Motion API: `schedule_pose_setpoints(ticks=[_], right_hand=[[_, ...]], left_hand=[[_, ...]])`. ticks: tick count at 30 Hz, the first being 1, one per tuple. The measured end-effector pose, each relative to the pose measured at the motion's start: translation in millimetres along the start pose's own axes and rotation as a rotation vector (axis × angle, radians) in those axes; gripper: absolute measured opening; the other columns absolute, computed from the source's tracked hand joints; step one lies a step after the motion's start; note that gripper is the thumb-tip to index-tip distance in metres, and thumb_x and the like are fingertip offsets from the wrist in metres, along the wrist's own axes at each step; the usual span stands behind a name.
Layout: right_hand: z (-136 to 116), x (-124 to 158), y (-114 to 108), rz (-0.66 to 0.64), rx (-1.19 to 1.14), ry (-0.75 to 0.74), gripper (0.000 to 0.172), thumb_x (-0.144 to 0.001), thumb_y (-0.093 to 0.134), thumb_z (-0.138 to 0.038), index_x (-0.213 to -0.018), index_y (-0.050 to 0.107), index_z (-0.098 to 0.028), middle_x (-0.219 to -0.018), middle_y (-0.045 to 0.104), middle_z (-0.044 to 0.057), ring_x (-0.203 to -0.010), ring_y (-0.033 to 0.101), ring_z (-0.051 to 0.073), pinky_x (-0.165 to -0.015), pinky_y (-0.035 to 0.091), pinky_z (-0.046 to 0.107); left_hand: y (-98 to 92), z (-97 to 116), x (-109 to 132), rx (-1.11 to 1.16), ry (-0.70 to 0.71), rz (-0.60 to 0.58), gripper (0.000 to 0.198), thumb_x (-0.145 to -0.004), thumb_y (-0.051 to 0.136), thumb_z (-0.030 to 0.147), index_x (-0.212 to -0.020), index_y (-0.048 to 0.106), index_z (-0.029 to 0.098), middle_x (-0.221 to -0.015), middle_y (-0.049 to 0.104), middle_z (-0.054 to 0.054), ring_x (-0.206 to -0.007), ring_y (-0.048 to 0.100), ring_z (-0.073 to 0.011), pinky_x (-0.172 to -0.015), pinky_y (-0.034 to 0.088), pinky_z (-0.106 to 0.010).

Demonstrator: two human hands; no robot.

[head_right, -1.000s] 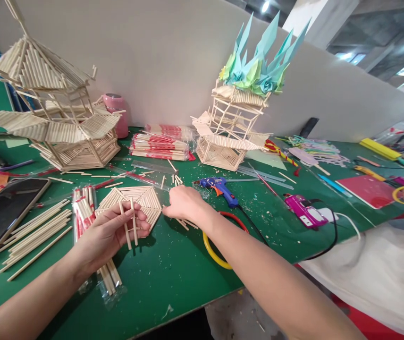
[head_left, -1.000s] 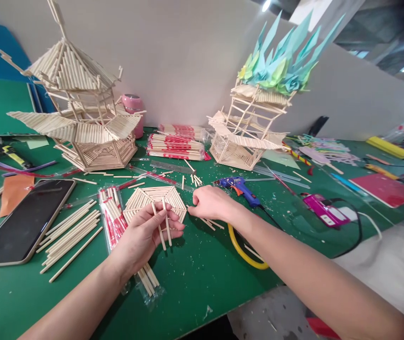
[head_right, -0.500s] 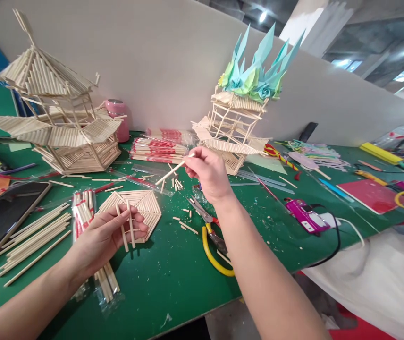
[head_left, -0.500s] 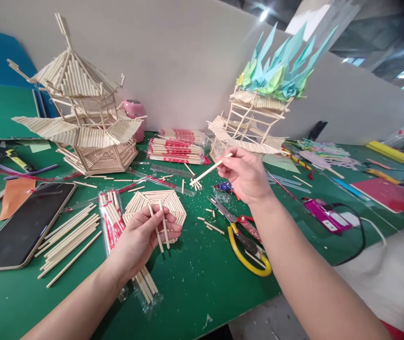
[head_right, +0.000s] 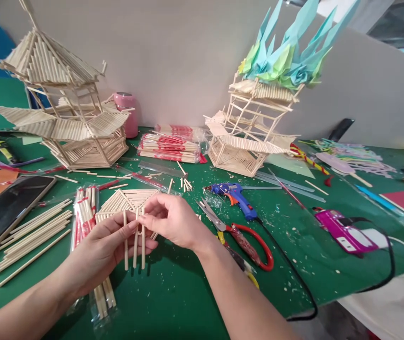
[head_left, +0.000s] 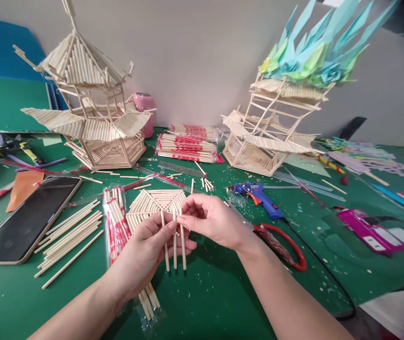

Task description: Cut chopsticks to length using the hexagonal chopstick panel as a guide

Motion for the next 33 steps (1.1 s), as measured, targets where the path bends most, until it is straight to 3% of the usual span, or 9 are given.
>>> schedule_pose_setpoints(ticks=[18,26,33], right_hand=[[10.9,-0.1,5.1,-0.031,-0.108,-0.059,0.013,-0.077,0.063,-0.028,-0.076,0.056,-0.017,-0.056,0.056,-0.005,-0.053,0.055,0.009,-0.051,0.044,0.022],[14.0,-0.9,11.0,0.061,-0.111,-0.057,0.012,-0.077,0.061,-0.026,-0.073,0.055,-0.017,-0.055,0.054,-0.005,-0.048,0.051,0.008,-0.045,0.042,0.02],[11.7,0.1,13.3,0.039,-0.113,-0.041,0.015,-0.077,0.061,-0.03,-0.075,0.055,-0.016,-0.052,0.052,-0.005,-0.046,0.05,0.008,-0.044,0.041,0.02]], left_hand=[[0.9,-0.1,-0.3,-0.083,0.041,-0.035,0.008,-0.079,0.06,0.02,-0.075,0.059,0.014,-0.067,0.066,-0.001,-0.056,0.064,-0.0122,-0.055,0.051,-0.021],[-0.5,-0.9,-0.1,-0.094,0.013,-0.028,0.01,-0.082,0.055,0.019,-0.077,0.061,0.013,-0.07,0.066,-0.002,-0.064,0.066,-0.0138,-0.063,0.054,-0.025],[-0.9,-1.1,0.1,-0.091,0.02,-0.035,0.011,-0.079,0.06,0.023,-0.075,0.061,0.013,-0.068,0.066,-0.002,-0.062,0.065,-0.0135,-0.062,0.053,-0.025]])
Point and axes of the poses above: each hand's wrist, its own x-axis away from the middle knuckle, its own y-axis out of the palm, z = x × y, the point moved 1 cm from there along -x, towards the middle knuckle
